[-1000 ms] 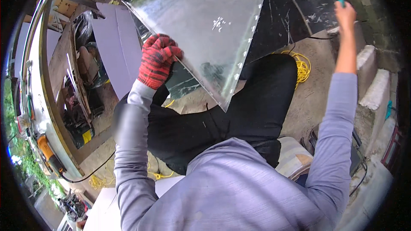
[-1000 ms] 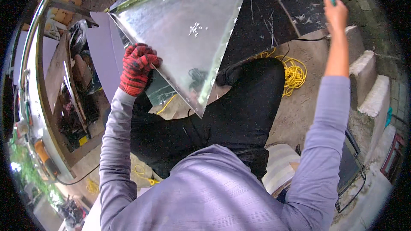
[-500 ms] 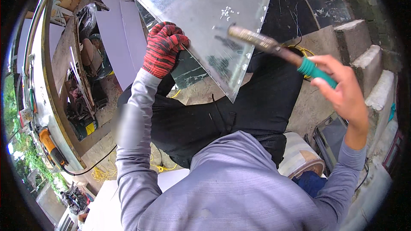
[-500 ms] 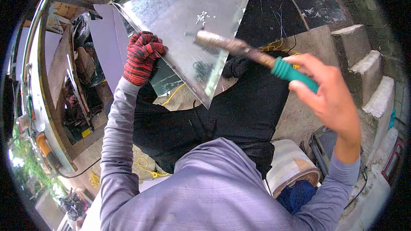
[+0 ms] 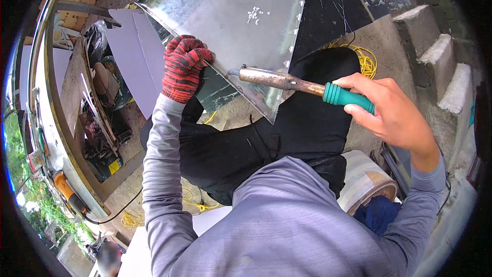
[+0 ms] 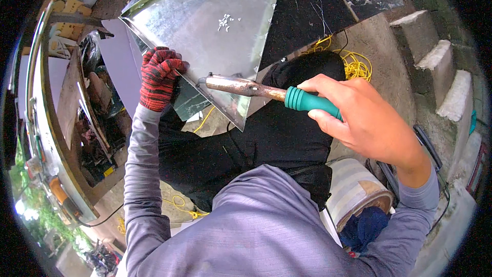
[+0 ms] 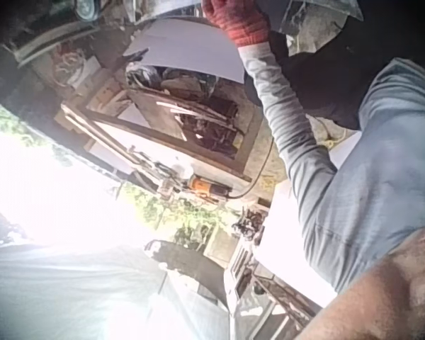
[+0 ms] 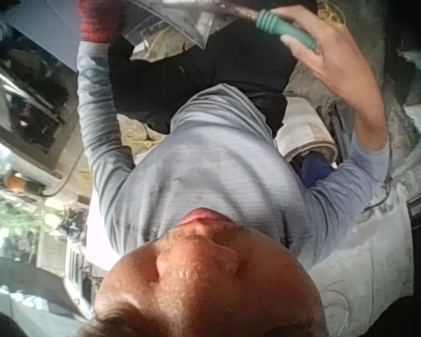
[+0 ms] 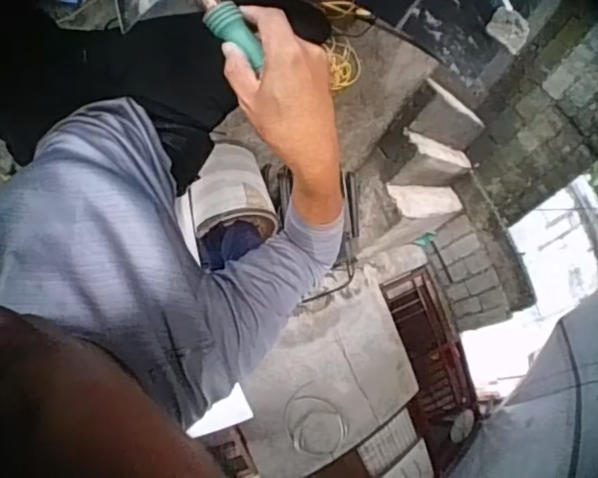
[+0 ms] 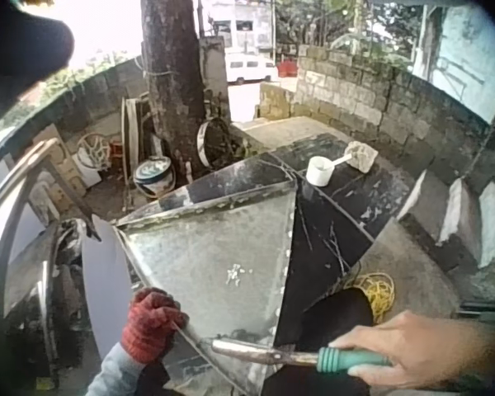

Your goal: Soldering a triangular metal sign component at a workbench.

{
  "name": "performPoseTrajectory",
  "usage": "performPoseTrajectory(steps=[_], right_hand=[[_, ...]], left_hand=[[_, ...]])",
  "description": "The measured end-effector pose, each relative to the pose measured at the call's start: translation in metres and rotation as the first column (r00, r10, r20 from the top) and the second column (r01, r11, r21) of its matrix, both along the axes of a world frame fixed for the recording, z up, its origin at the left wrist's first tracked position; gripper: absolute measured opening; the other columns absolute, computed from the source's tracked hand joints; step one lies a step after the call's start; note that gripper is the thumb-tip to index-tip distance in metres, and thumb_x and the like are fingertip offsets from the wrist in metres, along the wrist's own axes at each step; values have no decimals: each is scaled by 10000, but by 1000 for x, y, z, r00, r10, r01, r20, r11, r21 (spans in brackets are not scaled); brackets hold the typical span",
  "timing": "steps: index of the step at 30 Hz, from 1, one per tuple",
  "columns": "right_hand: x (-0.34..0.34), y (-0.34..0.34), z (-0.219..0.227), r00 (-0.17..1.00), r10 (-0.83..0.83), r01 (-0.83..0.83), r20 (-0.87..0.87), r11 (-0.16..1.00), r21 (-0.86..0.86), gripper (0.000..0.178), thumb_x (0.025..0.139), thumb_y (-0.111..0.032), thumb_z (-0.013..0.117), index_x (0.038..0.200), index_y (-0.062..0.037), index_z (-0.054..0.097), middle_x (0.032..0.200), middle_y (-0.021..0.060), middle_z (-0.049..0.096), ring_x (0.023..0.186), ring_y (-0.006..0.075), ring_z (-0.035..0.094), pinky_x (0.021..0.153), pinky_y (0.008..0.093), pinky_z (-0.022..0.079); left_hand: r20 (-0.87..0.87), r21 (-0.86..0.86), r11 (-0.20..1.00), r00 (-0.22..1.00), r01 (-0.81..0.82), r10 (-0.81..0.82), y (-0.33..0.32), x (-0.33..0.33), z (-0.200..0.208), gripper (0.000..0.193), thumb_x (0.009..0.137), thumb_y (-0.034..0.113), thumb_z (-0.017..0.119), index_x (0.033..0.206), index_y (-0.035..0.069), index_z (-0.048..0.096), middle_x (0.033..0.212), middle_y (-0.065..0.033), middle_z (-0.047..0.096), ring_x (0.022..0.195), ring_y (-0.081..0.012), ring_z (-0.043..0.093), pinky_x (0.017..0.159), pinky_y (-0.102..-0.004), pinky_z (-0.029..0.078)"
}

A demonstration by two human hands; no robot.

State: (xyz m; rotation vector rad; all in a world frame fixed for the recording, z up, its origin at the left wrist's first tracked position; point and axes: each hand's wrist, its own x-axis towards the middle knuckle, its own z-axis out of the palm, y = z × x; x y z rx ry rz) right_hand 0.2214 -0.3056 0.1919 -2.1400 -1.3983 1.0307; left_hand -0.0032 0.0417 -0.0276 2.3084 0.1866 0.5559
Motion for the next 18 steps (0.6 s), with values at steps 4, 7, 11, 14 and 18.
performPoseTrajectory(steps=[4, 7, 11, 14, 18], right_hand=[[-2, 1, 3, 1000, 4, -4, -14, 999, -37, 360, 906, -114, 698, 1250, -55, 609, 886, 206, 667, 797, 415, 655, 715, 484, 492], [-2, 0, 0, 1000, 6, -6, 5, 1000, -21, 367, 906, -118, 699, 1256, -56, 605, 887, 206, 669, 800, 416, 654, 717, 484, 492], [-3, -4, -2, 999, 21, -21, 40, 1000, 7, 370, 908, -124, 699, 1259, -56, 603, 893, 211, 669, 811, 419, 655, 733, 489, 495], [-3, -2, -1, 1000, 3, -3, -12, 1000, -25, 371, 911, -128, 699, 1262, -59, 603, 894, 214, 669, 813, 422, 657, 737, 494, 497], [-5, 0, 0, 1000, 15, -15, 16, 999, -44, 366, 913, -124, 696, 1260, -53, 602, 894, 217, 672, 809, 423, 664, 728, 490, 502]], left_hand=[[-49, -798, 592, 991, -116, 129, -4, -2, 4, 201, 799, -8, 790, 971, -21, 687, 1037, -120, 667, 1040, -279, 646, 883, -450, 588], [-64, -779, 614, 989, -131, 130, -9, 3, 11, 172, 832, -24, 757, 984, -38, 678, 1034, -121, 652, 1025, -275, 645, 870, -453, 595], [-47, -902, 419, 987, -110, 157, -9, 2, 9, 141, 845, -45, 725, 978, -39, 679, 1019, -115, 643, 1030, -266, 641, 871, -444, 594], [-120, -956, 243, 974, -166, 194, -16, 6, 22, 165, 790, -20, 769, 942, 2, 707, 1019, -92, 665, 1039, -265, 641, 922, -440, 557], [-15, 55, 998, 999, 32, -31, -4, 0, 11, 198, 739, 45, 795, 928, 68, 742, 1023, -58, 695, 1055, -270, 642, 975, -426, 499]])
